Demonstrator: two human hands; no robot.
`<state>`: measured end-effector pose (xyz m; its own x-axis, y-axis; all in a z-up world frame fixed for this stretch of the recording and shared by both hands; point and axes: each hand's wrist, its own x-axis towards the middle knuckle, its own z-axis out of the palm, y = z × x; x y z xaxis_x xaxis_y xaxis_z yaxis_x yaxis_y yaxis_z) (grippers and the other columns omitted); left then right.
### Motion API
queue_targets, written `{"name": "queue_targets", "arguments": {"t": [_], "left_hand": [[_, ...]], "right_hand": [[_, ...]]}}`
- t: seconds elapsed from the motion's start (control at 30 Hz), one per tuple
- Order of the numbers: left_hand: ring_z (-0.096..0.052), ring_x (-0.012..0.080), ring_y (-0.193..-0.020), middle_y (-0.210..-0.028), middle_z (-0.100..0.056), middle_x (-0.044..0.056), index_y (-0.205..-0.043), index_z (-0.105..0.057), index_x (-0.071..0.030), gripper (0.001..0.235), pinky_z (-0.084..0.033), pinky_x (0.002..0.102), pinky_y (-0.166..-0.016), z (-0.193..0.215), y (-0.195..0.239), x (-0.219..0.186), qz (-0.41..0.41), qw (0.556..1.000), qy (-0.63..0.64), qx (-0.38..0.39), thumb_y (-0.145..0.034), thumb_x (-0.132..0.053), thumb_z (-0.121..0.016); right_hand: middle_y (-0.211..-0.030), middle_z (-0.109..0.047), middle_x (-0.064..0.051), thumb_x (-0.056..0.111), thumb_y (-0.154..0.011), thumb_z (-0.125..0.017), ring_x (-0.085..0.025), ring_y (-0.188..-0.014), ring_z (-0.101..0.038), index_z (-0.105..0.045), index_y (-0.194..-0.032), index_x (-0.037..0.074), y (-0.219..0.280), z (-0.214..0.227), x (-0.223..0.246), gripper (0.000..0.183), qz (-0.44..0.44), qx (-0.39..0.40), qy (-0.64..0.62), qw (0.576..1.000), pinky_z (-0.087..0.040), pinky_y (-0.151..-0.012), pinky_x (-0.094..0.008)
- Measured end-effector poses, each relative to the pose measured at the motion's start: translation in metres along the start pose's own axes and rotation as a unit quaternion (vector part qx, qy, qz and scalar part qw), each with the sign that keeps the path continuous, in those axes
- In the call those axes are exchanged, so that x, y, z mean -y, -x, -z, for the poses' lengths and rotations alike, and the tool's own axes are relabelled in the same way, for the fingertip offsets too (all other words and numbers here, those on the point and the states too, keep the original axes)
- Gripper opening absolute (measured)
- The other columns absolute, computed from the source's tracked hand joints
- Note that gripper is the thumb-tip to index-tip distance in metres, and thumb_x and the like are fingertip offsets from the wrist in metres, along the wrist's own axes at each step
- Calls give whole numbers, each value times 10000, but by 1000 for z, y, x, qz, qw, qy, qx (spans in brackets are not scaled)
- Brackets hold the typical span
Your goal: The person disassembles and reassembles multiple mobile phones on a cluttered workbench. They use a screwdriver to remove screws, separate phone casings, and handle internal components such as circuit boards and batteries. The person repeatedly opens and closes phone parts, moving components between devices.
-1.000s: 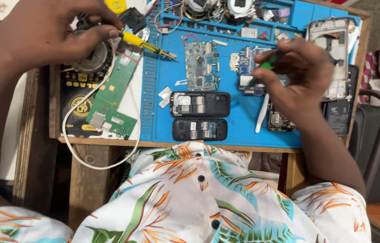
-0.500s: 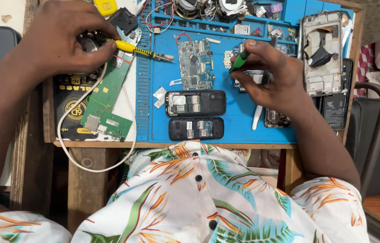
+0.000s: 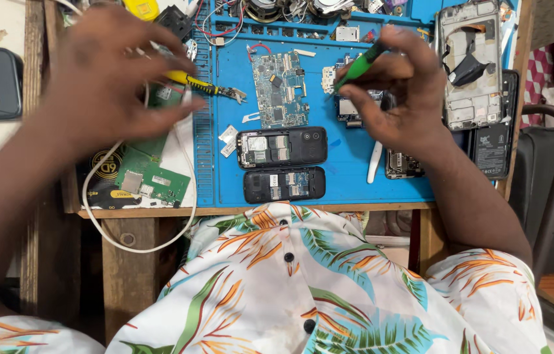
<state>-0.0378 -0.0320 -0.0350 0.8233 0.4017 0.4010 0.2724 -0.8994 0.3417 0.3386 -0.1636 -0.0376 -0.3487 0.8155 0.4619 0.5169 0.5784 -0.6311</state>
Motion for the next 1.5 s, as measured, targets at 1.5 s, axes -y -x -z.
{"name": "queue_targets", "arguments": {"t": [1.5], "left_hand": [[-672, 294, -1032, -1128, -739, 60, -1127, -747, -111, 390, -544, 433, -914, -43, -12, -19, -64, 974, 172, 129, -869, -403, -743]], "right_hand": [[-1263, -689, -178, -89, -1192, -600, -222, -1158, -740, -204, -1519, 170, -29, -6, -71, 574, 67, -122, 5, 990, -654, -995, -301]]}}
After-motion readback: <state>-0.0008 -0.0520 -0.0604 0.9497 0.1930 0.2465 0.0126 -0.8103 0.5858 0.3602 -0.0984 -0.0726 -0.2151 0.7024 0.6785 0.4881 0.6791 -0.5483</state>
